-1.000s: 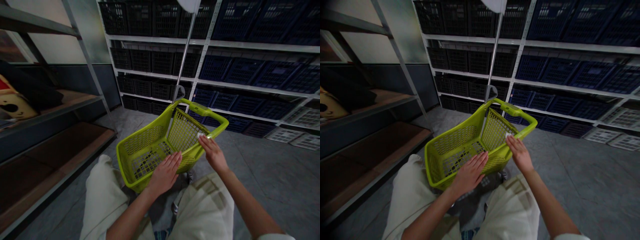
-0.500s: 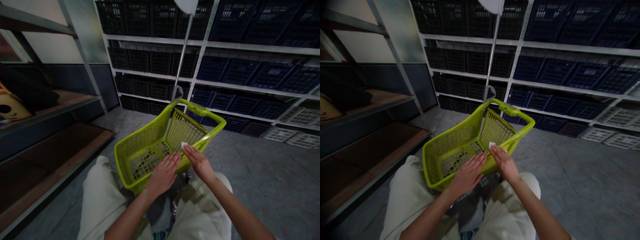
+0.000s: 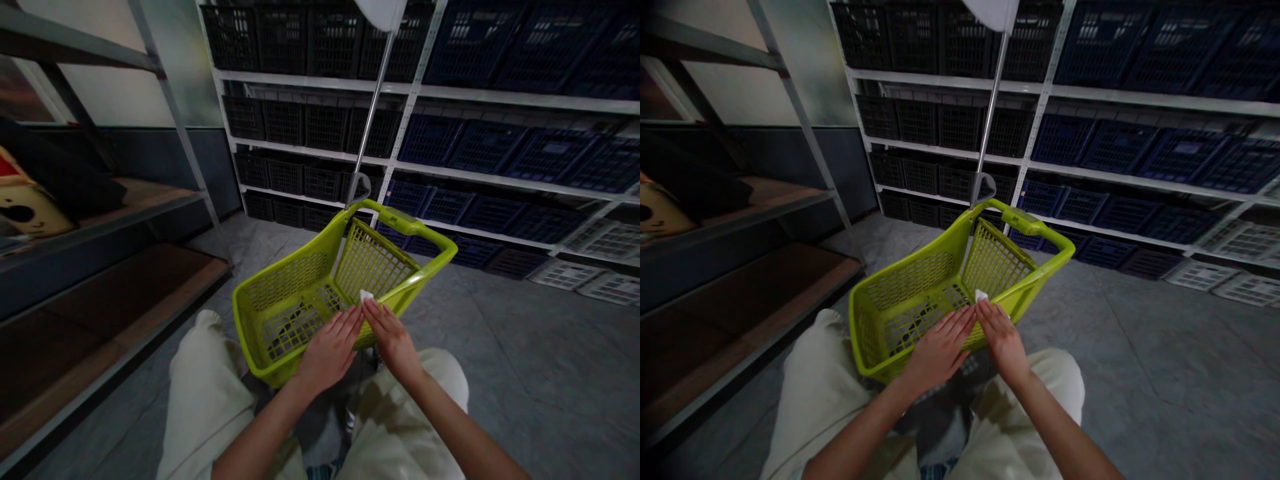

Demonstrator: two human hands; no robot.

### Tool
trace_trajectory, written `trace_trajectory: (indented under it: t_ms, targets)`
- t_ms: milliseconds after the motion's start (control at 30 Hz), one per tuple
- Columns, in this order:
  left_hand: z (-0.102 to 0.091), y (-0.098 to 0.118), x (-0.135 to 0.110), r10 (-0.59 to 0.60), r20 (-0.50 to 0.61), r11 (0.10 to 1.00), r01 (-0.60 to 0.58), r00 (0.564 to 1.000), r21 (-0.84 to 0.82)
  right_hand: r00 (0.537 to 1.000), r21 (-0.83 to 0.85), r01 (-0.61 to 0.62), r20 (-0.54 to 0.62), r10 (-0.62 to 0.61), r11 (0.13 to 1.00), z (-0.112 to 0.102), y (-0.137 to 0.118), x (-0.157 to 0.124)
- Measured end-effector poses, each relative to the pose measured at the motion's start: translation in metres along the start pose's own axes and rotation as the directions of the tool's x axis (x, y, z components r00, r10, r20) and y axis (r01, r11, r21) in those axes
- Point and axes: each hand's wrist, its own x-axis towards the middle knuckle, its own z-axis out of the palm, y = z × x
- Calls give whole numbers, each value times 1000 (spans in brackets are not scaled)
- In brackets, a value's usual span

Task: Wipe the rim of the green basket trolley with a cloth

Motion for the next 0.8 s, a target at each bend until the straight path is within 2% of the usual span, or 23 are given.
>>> trace_trajectory:
  t_ms: [33, 100, 200, 267, 300, 367, 433, 533, 600, 633, 700, 800]
  targets:
    - [0, 0, 0, -1, 1, 1000, 1, 1000, -1, 1000, -6, 8, 15, -8, 1000, -3, 4, -1]
    - [-2, 0, -1, 1, 9, 1000, -1, 1000, -2, 1000, -54, -16, 15, 17, 998, -14, 30, -2]
    - [-4, 0, -1, -6, 10, 1000, 6, 1000, 4, 983, -176, -173, -90, 159, 969, -36, 83, -3]
    - [-5, 0, 0, -5, 6, 1000, 5, 1000, 10, 957, -227, -275, -161, 242, 934, -44, 105, -2]
    - [-5, 0, 0, -4, 5, 1000, 4, 1000, 12, 949, -237, -301, -172, 265, 924, -44, 108, -2]
    - [-4, 1, 1, 1, 6, 1000, -1, 1000, 13, 953, -227, -293, -145, 266, 929, -38, 94, 0]
    - [-3, 2, 1, -9, 6, 1000, 9, 1000, 15, 976, -176, -213, -85, 200, 961, -25, 63, 2]
    - [0, 2, 1, -25, -2, 1000, 25, 1000, 11, 999, -80, -38, 14, 39, 996, -9, 15, 3]
    - [0, 2, 1, -17, -2, 1000, 17, 1000, 4, 997, -54, 32, 68, -28, 998, -8, 6, 3]
    - [-1, 2, 0, -13, 2, 1000, 13, 1000, 2, 996, -59, 39, 82, -35, 998, -11, 11, 2]
    - [-3, 1, 0, -9, 9, 1000, 9, 1000, 4, 998, -105, -2, 61, 8, 994, -21, 38, 3]
    - [-5, 1, 1, -3, 9, 1000, 3, 1000, 15, 986, -219, -162, -66, 151, 962, -37, 88, 4]
